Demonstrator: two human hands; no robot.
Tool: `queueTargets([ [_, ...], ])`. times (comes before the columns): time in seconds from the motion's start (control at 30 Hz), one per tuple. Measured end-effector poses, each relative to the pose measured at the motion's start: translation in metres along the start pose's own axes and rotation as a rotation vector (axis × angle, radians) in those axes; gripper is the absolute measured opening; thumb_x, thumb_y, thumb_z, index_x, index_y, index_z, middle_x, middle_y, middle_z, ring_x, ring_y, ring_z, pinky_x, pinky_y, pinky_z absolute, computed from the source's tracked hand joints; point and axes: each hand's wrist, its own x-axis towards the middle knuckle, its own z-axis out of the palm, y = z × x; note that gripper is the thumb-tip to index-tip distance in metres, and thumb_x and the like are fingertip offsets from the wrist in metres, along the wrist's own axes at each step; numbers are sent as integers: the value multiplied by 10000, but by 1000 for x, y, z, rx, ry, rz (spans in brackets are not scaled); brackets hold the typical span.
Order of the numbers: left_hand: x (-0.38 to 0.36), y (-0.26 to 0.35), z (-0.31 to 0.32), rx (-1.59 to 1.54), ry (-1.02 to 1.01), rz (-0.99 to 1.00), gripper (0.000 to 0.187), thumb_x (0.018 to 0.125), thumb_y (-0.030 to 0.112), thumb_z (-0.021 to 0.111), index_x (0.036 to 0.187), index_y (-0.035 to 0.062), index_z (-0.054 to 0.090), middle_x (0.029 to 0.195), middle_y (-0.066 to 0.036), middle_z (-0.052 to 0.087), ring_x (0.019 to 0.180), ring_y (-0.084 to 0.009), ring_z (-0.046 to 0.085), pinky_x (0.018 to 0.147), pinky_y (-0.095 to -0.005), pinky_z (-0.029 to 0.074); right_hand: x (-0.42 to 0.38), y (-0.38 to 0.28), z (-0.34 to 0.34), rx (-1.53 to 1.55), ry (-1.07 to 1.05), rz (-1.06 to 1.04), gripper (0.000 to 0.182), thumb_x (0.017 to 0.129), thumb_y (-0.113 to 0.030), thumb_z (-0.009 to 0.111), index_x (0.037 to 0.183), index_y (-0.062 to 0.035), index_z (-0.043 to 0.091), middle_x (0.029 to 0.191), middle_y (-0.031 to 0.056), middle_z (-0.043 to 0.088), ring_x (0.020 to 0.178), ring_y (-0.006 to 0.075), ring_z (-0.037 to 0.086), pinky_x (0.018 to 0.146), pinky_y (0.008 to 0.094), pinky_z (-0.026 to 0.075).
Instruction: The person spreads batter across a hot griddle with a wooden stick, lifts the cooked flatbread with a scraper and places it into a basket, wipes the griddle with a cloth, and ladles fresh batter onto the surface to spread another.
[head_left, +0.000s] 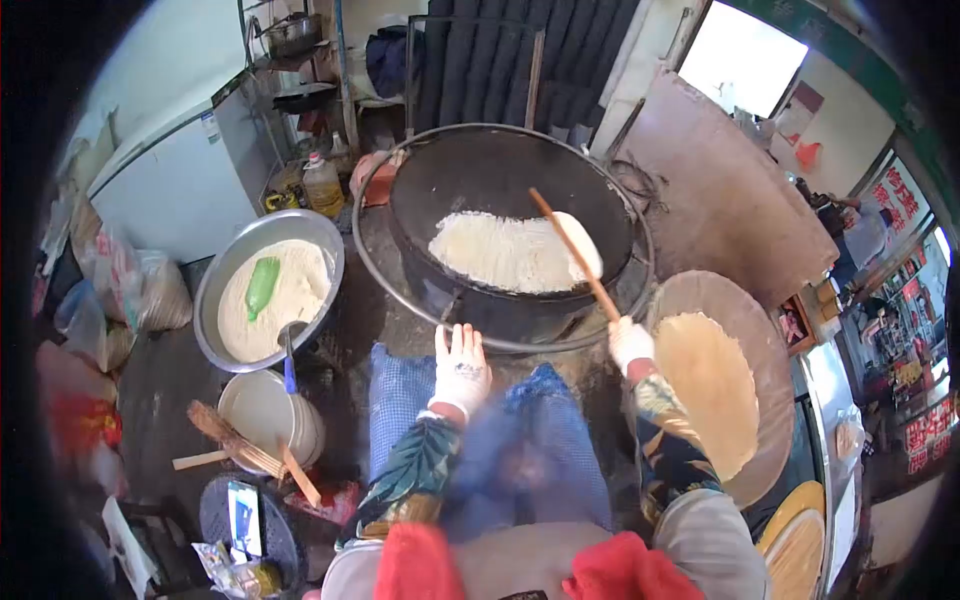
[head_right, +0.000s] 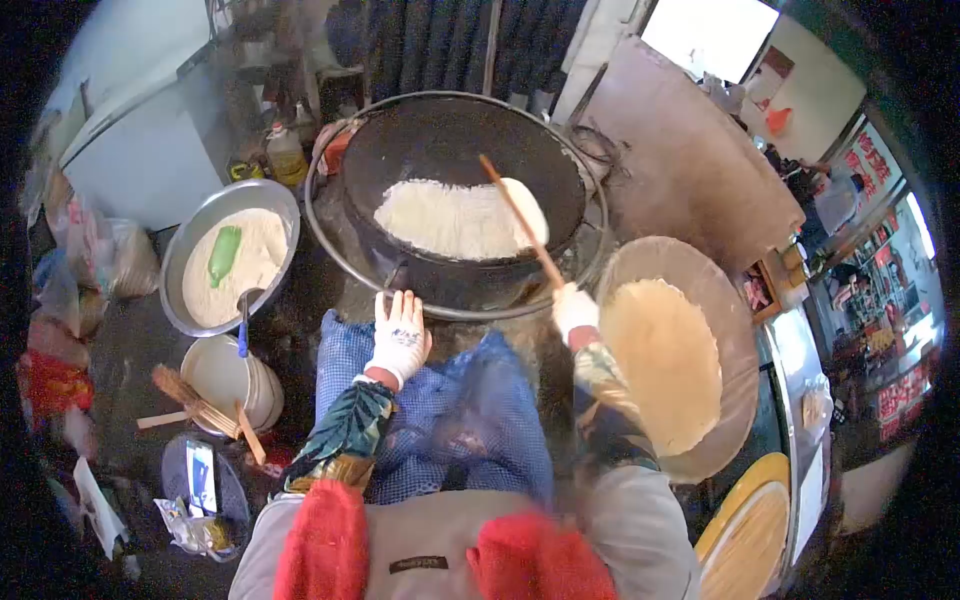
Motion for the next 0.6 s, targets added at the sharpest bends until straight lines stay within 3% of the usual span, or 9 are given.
queueTargets([
  [0.17, 6, -18, -5, -40, -24, -13, 602, 810, 298, 574, 1278, -72, 496, 1367, -235, 479, 1316, -363, 396, 1130, -604, 135, 4, -10, 3, 1, 52, -90, 343, 959, -379, 447, 996, -58, 564, 869, 244, 657, 818, 431, 642, 761, 512, 502],
  [0.23, 4, -28, -1, -54, 22, -39, 592, 806, 291, 584, 1269, -69, 505, 1354, -226, 491, 1304, -362, 407, 1129, -601, 141, -19, -14, 7, -92, -79, -161, 336, 960, -374, 443, 1002, -64, 566, 867, 252, 651, 817, 438, 641, 737, 521, 507],
  [0.27, 4, -31, 3, -60, 36, -54, 584, 805, 282, 590, 1264, -68, 508, 1344, -224, 498, 1292, -361, 420, 1125, -603, 151, -4, 10, 17, -143, -10, -223, 333, 936, -399, 469, 917, -82, 570, 784, 235, 651, 786, 434, 639, 683, 534, 504],
  [0.3, 5, -34, 1, -58, 45, -69, 577, 801, 284, 598, 1254, -64, 517, 1324, -223, 514, 1287, -358, 426, 1124, -603, 154, 9, 28, 20, -49, 33, -50, 330, 968, -393, 425, 999, -89, 549, 839, 227, 651, 771, 434, 643, 680, 532, 513],
  [0.33, 6, -37, 1, -59, 50, -76, 570, 795, 283, 603, 1243, -60, 527, 1318, -223, 519, 1284, -357, 429, 1124, -603, 154, 10, 25, 11, -126, 96, -6, 318, 970, -397, 424, 972, -105, 550, 834, 211, 655, 748, 413, 646, 678, 521, 513],
  [0.43, 8, -48, 4, -31, 59, -93, 532, 781, 285, 613, 1195, -44, 559, 1283, -212, 545, 1255, -352, 450, 1115, -598, 173, 18, 22, 8, -176, 145, -296, 337, 962, -414, 438, 972, -90, 530, 831, 223, 659, 767, 411, 641, 689, 508, 502],
  [0.53, 12, -58, -1, -33, 87, -121, 470, 754, 292, 609, 1109, -15, 592, 1196, -177, 586, 1172, -323, 497, 1082, -583, 223, 2, 8, 9, -169, 10, -135, 323, 965, -390, 442, 1003, -82, 531, 825, 209, 664, 806, 407, 640, 713, 489, 504],
  [0.57, 17, -62, -3, -61, 96, -120, 440, 733, 296, 599, 1060, 1, 604, 1139, -154, 605, 1113, -297, 528, 1059, -575, 254, 3, 17, 13, -25, 128, -101, 261, 951, -312, 471, 897, -67, 542, 720, 219, 643, 732, 425, 641, 693, 525, 502],
  [0.6, 15, -67, 2, -109, 221, -91, 342, 707, 289, 607, 961, 61, 615, 1039, -121, 617, 1027, -279, 543, 1003, -546, 305, 20, 31, 23, 10, 66, -38, 273, 942, -283, 469, 818, -65, 577, 714, 193, 644, 699, 371, 658, 638, 489, 520],
])
